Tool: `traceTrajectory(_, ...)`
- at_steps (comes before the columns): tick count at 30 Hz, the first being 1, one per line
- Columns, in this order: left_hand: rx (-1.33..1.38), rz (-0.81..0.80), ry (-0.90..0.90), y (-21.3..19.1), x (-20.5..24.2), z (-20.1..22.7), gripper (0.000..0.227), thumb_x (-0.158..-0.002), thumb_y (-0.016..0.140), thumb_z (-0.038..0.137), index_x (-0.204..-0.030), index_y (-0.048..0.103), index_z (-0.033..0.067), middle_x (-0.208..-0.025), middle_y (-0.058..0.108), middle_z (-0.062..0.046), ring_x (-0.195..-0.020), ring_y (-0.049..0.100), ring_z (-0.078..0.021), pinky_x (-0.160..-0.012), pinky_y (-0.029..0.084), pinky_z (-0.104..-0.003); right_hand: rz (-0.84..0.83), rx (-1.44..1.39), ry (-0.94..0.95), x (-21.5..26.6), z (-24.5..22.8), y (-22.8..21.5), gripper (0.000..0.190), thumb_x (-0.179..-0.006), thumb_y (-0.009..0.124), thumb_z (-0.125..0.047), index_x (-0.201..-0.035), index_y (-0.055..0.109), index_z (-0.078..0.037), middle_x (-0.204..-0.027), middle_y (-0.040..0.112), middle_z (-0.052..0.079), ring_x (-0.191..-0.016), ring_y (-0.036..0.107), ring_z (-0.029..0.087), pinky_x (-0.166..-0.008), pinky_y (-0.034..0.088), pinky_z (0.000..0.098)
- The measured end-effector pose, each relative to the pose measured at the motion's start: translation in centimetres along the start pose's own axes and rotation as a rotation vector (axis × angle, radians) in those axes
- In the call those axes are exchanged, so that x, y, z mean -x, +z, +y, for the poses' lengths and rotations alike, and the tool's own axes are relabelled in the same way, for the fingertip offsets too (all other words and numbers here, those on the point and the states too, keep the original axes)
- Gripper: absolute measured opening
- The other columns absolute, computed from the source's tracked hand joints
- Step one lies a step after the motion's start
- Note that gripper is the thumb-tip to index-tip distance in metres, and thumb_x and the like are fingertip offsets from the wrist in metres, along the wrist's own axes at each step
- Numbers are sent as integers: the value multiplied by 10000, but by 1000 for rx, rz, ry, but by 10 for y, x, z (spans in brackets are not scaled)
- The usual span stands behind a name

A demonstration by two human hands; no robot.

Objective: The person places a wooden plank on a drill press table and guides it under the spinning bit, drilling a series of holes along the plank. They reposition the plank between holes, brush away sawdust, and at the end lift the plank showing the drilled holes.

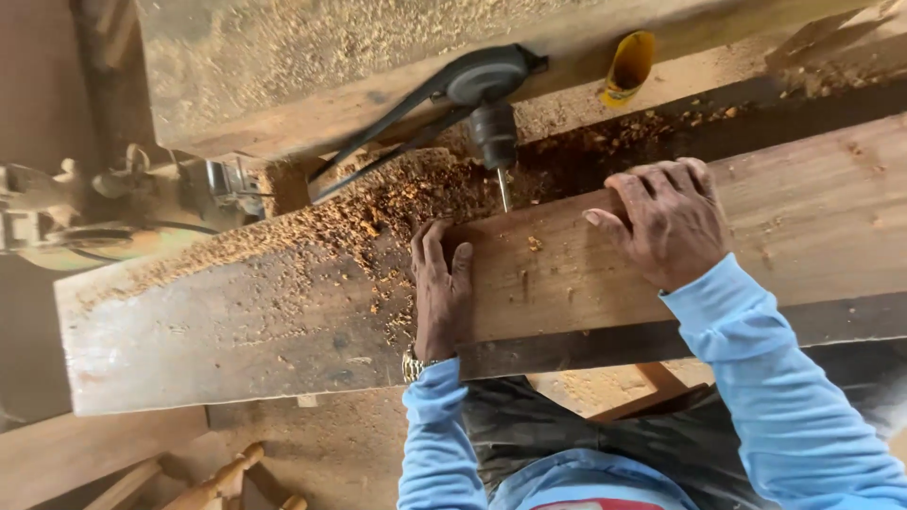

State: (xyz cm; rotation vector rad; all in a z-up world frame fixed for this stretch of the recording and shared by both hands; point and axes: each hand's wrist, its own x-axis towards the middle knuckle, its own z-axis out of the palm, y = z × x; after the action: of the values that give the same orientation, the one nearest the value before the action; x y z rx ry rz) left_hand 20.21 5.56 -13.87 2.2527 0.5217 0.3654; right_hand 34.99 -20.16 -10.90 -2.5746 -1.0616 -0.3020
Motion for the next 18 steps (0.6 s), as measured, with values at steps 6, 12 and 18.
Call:
traceTrajectory(6, 150, -73, -102, -2, 16, -4, 547, -1060, 489, 451, -1459, 459, 77, -1528, 396, -230, -1415, 422, -401, -1140, 402, -496, -38, -2, 2, 1, -12, -9, 470, -1040, 591, -527, -1197, 687, -94, -1197, 696, 92, -1161, 619, 294, -1120, 399, 475)
traceTrajectory(12, 195, -110, -109, -3, 26, -4, 574, -1075, 518, 423, -1507, 431, 55, -1578, 383, -230, -1481, 385, -406, -1211, 356, -500, -157, 40, 48, -1, -15, -13, 455, -985, 650, -487, -1218, 685, -99, -1221, 683, 73, -1215, 610, 286, -1136, 386, 435)
traceTrajectory(18, 219, -128, -136, -3, 54, -4, 560, -1072, 580, 324, -1519, 412, 31, -1585, 379, -256, -1511, 365, -415, -1251, 304, -520, -351, 105, 105, 14, -17, -20, 482, -922, 687, -474, -1225, 693, -99, -1244, 690, 84, -1256, 616, 290, -1186, 368, 439)
